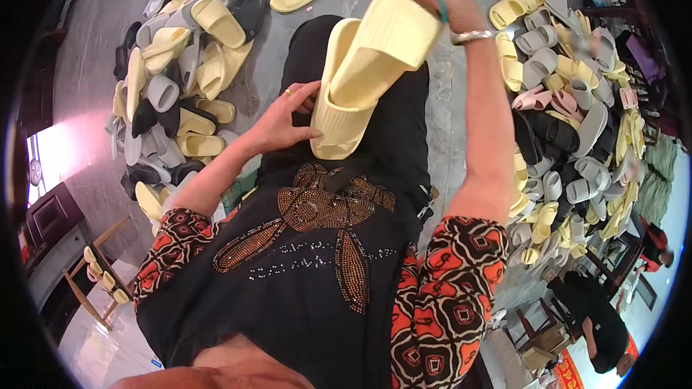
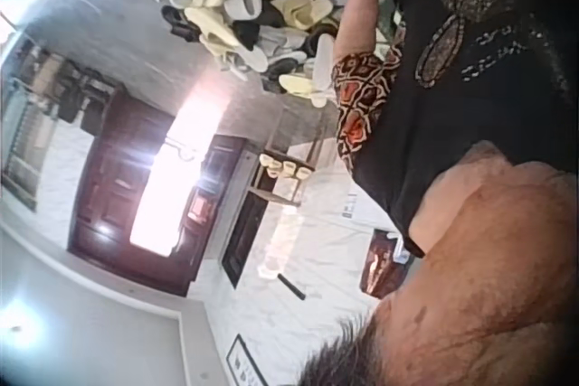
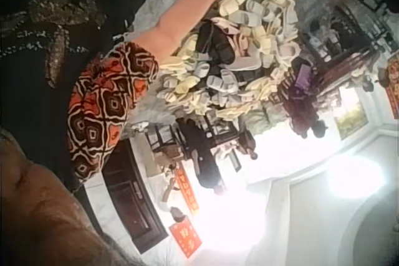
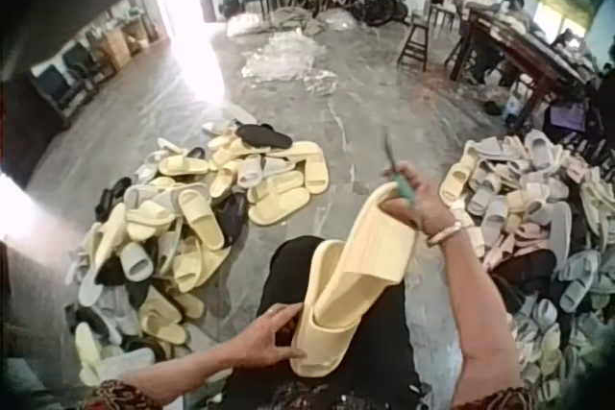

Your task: Trimming excess manufacturing material from foam slides using a pair of scissors.

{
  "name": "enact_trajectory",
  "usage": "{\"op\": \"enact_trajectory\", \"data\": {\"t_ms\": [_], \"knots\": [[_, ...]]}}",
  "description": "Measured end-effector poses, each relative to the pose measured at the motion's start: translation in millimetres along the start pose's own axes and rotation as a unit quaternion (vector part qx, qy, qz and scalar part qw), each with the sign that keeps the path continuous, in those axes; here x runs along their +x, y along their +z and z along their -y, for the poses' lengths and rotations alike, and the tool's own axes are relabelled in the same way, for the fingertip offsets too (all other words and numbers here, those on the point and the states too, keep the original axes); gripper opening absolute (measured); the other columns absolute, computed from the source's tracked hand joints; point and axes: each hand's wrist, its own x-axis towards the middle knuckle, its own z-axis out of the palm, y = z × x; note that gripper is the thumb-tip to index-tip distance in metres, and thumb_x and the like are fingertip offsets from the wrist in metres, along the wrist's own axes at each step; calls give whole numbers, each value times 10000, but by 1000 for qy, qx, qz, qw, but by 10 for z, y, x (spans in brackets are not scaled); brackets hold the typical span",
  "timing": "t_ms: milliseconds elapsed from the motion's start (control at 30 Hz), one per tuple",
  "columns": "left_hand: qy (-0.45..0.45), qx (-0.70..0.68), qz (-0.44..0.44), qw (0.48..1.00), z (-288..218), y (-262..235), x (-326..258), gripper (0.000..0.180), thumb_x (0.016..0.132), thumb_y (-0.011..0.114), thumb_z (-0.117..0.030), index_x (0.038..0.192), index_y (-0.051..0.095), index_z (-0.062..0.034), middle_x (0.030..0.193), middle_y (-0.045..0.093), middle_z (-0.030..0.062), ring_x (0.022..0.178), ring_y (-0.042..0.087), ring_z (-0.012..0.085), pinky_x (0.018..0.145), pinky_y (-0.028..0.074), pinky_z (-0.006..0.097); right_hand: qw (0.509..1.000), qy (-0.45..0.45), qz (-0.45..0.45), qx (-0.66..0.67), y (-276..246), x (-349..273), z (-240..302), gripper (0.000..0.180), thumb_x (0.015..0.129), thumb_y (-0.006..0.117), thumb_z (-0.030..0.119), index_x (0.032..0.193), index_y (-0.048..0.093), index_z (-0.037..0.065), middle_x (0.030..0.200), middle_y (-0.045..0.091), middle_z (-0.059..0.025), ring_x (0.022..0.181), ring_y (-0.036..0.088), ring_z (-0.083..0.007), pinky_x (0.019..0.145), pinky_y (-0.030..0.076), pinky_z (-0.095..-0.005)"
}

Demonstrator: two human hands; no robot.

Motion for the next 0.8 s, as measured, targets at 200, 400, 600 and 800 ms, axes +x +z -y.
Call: {"op": "enact_trajectory", "data": {"t_ms": [200,400,600,800], "knots": [[-18,-77,25,997,-30,-91,99,715,737,684,-255,1307,321,-23,1123,470,120,1001,523,227,872,429,333,985,11,162,66,753,6,-228,454,680,674,27,1100,519,105,881,558,16,798,536,-71,720,457,-229],[-18,-61,2,998,-111,-20,225,705,742,684,-255,1298,330,-7,1098,511,139,989,537,217,875,427,333,993,53,86,54,751,-501,-256,483,657,681,31,1099,499,99,901,536,21,818,519,-77,740,445,-231],[-64,-2,-30,998,-147,160,384,796,618,737,-349,1226,391,31,1090,507,175,1016,517,261,878,418,344,998,42,-26,40,777,-829,-127,509,651,678,2,1100,458,95,1003,512,10,870,496,-80,783,425,-236],[78,-89,-62,991,-112,326,407,723,621,733,-116,1226,359,16,1150,507,127,1022,508,199,911,389,317,994,89,-6,64,768,-784,-74,536,655,726,95,1111,445,93,889,507,-1,799,511,-83,714,444,-236]]}}
